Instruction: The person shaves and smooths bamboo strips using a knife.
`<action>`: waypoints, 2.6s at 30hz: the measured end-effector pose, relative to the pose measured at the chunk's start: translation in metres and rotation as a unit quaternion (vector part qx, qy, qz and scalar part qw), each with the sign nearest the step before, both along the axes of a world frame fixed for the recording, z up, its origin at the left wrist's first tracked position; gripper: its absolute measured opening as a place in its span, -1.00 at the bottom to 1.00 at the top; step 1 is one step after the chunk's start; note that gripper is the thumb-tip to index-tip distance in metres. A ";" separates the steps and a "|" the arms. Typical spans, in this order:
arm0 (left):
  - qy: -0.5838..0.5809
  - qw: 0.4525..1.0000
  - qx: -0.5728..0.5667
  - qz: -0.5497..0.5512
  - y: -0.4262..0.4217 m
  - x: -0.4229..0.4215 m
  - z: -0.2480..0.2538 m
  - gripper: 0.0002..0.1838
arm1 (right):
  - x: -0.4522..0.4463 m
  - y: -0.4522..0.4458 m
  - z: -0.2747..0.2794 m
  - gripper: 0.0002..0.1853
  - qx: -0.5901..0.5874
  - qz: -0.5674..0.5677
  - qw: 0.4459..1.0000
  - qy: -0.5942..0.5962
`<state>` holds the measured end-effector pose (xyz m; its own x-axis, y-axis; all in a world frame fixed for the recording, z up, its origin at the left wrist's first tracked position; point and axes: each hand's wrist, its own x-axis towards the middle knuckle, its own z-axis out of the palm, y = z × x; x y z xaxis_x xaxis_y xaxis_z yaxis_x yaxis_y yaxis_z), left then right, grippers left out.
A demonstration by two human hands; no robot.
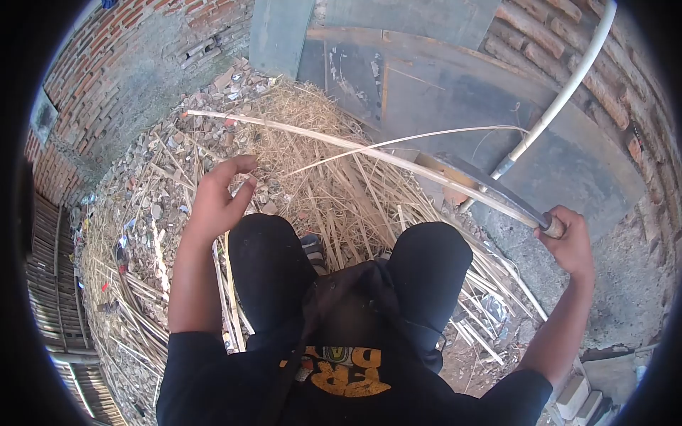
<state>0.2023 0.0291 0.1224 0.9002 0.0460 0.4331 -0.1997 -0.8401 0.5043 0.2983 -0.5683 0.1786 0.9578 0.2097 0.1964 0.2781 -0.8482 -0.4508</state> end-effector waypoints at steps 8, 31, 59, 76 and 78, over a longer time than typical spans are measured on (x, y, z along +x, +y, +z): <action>-0.229 0.954 0.194 -0.024 -0.021 0.038 0.014 -0.54 | -0.006 0.008 0.008 -0.72 0.000 0.013 0.999 0.041; 0.220 0.888 0.340 0.217 0.070 0.011 0.004 -0.53 | 0.053 -0.010 -0.031 -0.71 0.219 -0.017 0.975 0.022; 0.035 0.778 0.261 0.570 0.218 -0.285 -0.051 -0.72 | 0.038 0.046 -0.084 -0.77 0.077 0.008 0.995 0.057; 0.109 0.861 -0.045 0.495 0.122 -0.254 -0.074 -0.22 | 0.045 0.081 -0.089 -0.61 0.147 0.040 0.987 0.053; 0.095 0.866 -0.003 0.491 0.120 -0.253 -0.085 -0.19 | 0.046 0.087 -0.089 -0.55 0.153 0.050 0.986 0.047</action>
